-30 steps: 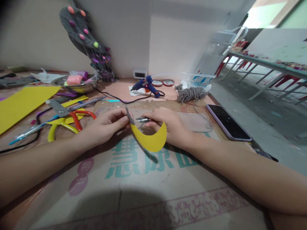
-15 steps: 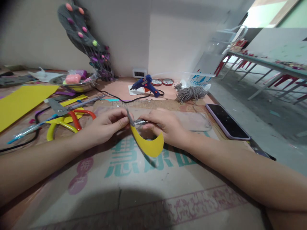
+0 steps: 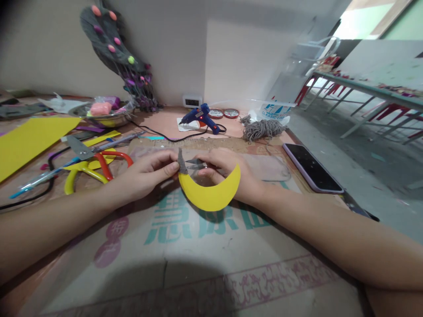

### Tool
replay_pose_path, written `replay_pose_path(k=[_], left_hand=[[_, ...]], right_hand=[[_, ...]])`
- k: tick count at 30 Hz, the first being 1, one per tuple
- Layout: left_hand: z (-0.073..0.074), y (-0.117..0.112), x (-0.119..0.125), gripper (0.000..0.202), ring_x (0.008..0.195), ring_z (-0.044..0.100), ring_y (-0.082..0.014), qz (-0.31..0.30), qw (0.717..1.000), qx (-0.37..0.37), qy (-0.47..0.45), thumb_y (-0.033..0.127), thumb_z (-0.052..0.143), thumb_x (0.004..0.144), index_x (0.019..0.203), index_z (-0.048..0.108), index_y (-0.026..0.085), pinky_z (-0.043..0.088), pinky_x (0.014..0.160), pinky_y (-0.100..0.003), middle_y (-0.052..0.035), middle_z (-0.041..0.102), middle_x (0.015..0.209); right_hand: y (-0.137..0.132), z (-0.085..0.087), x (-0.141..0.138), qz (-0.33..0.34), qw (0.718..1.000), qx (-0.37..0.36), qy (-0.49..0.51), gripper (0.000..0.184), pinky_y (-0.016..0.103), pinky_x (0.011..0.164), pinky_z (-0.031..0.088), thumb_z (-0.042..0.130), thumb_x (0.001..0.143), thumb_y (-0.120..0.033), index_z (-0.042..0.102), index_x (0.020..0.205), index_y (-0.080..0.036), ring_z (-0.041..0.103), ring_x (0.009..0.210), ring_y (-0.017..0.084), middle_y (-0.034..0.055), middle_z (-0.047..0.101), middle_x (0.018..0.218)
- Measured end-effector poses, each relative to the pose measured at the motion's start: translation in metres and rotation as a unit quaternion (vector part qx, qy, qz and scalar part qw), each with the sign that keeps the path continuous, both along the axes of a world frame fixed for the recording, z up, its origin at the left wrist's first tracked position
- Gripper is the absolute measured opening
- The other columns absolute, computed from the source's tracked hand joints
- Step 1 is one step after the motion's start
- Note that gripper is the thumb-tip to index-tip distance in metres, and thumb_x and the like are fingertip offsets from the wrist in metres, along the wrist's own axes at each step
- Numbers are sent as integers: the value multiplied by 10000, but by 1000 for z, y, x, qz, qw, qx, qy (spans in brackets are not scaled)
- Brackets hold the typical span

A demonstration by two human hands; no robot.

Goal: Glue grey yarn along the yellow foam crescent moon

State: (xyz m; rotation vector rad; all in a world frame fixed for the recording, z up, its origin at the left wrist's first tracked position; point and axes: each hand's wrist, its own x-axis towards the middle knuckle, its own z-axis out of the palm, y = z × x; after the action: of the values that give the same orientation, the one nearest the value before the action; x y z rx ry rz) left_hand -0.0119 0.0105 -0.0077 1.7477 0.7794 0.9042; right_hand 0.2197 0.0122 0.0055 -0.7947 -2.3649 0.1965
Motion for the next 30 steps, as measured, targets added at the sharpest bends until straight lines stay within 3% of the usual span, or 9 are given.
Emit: replay_pose_path(k=[6, 21, 30], left_hand=[[1, -2, 1, 209, 839, 594, -186, 3, 1000, -18, -1, 389, 563, 895, 893, 641, 195, 465, 703, -281, -25, 647, 796], [-2, 0, 0, 210, 776, 563, -153, -12, 1000, -7, 6, 384, 548, 908, 899, 638, 194, 442, 676, -258, -20, 640, 863], [0, -1, 0, 200, 703, 534, -132, -17, 1000, -6, 9, 365, 554, 907, 840, 625, 190, 434, 661, -255, 4, 601, 762]], right_hand=[[3, -4, 1, -7, 1000, 16, 5, 383, 363, 701, 431, 431, 963, -544, 678, 1045, -264, 567, 740, 225, 49, 633, 753], [5, -7, 0, 8, 999, 40, -3, 403, 337, 677, 399, 395, 984, -528, 679, 1035, -246, 545, 703, 194, 36, 627, 747], [6, -8, 0, 24, 995, 97, -11, 360, 318, 626, 383, 419, 994, -470, 680, 1020, -224, 527, 657, 176, 30, 624, 717]])
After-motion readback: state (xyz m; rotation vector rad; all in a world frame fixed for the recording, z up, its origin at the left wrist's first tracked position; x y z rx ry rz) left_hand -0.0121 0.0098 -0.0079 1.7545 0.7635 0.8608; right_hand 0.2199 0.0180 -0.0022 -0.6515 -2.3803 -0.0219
